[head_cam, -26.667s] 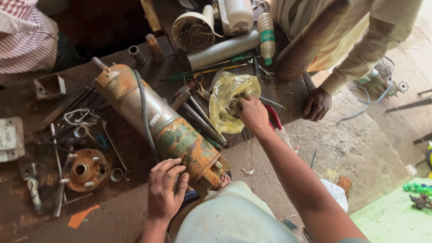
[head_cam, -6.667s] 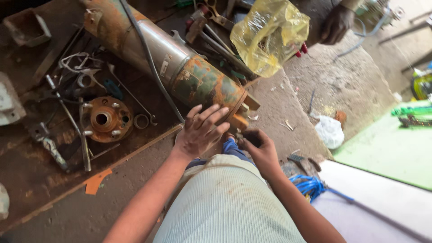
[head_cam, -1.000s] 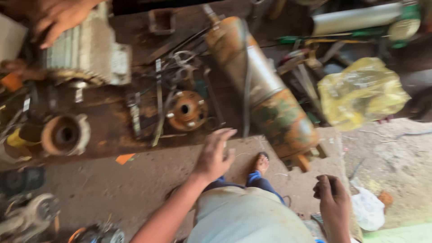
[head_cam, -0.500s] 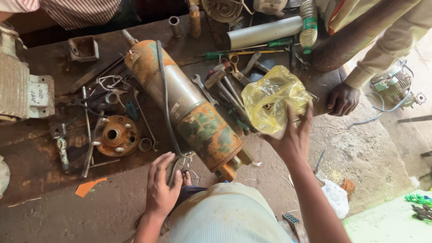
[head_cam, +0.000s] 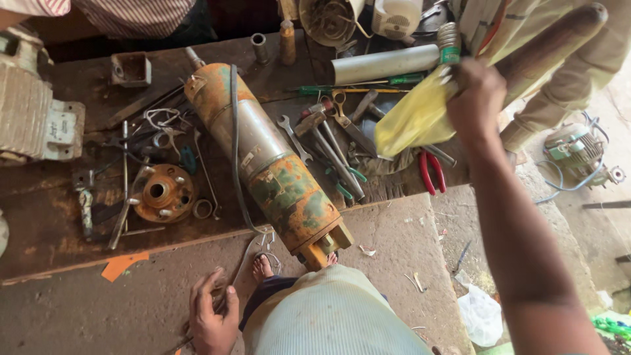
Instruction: The person works at a cluttered workbench on a rusty cylindrical pump motor. They pick small metal components from a plastic bag, fit them by hand into the end of the pump housing, press and seat the parts, and finally tap the assembly with a hammer.
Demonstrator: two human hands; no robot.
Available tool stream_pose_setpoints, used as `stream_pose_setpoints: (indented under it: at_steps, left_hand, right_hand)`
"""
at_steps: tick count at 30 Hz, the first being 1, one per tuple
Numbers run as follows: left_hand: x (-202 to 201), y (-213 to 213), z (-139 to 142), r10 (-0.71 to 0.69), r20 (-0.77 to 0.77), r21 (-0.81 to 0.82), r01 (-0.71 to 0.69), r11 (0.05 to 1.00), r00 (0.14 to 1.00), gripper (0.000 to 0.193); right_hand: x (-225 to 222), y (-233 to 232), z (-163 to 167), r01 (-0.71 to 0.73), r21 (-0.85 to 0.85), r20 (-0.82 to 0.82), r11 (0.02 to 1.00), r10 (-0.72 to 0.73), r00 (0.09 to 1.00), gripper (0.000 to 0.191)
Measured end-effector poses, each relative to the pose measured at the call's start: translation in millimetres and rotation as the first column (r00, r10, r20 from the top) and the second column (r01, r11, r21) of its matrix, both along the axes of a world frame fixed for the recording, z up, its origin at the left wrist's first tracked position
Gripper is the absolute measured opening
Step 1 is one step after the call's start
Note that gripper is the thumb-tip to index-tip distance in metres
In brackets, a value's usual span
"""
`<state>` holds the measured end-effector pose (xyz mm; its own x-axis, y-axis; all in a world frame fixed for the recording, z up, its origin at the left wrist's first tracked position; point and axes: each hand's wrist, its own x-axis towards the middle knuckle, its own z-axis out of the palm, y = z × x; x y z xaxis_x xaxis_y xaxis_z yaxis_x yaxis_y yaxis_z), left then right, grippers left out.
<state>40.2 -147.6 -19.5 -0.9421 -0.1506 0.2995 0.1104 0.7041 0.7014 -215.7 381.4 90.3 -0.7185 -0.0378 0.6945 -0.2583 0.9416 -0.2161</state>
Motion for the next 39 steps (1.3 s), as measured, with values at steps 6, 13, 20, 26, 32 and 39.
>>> stream_pose_setpoints:
  at_steps: [6, 13, 20, 26, 32, 39]
  left_hand:
    - [13, -10, -1, 0.074, 0.018, -0.026, -0.073, 0.997, 0.997, 0.041]
    - [25, -16, 4, 0.138, 0.103, 0.088, -0.148, 0.985, 0.985, 0.038]
    - [40, -25, -23, 0.102, 0.046, 0.086, -0.106, 0.991, 0.994, 0.036]
    - [55, -58, -88, 0.108, -0.009, 0.273, -0.102, 0.957, 0.994, 0.035]
    - [49, -46, -133, 0.094, 0.035, 0.263, -0.1, 0.96, 0.995, 0.036]
    - [54, -63, -120, 0.094, 0.044, 0.236, -0.101, 0.966, 0.995, 0.037]
  right_hand:
    - [-28, -14, 45, 0.016, 0.113, 0.143, 0.993, -0.032, 0.989, 0.017]
    - [-9, -106, 1, -0.13, 0.372, 0.498, 0.919, -0.079, 0.863, 0.045]
    - [-17, -229, -102, -0.429, 0.055, 0.7, 0.902, 0.272, 0.66, 0.024]
    - [-16, -234, -149, -0.288, 0.179, 0.535, 0.941, 0.153, 0.831, 0.021]
    - [-20, -238, -163, -0.172, 0.177, 0.572, 0.969, 0.041, 0.819, 0.017]
    - [-21, -240, -172, -0.054, 0.175, 0.631, 0.983, -0.069, 0.773, 0.016]
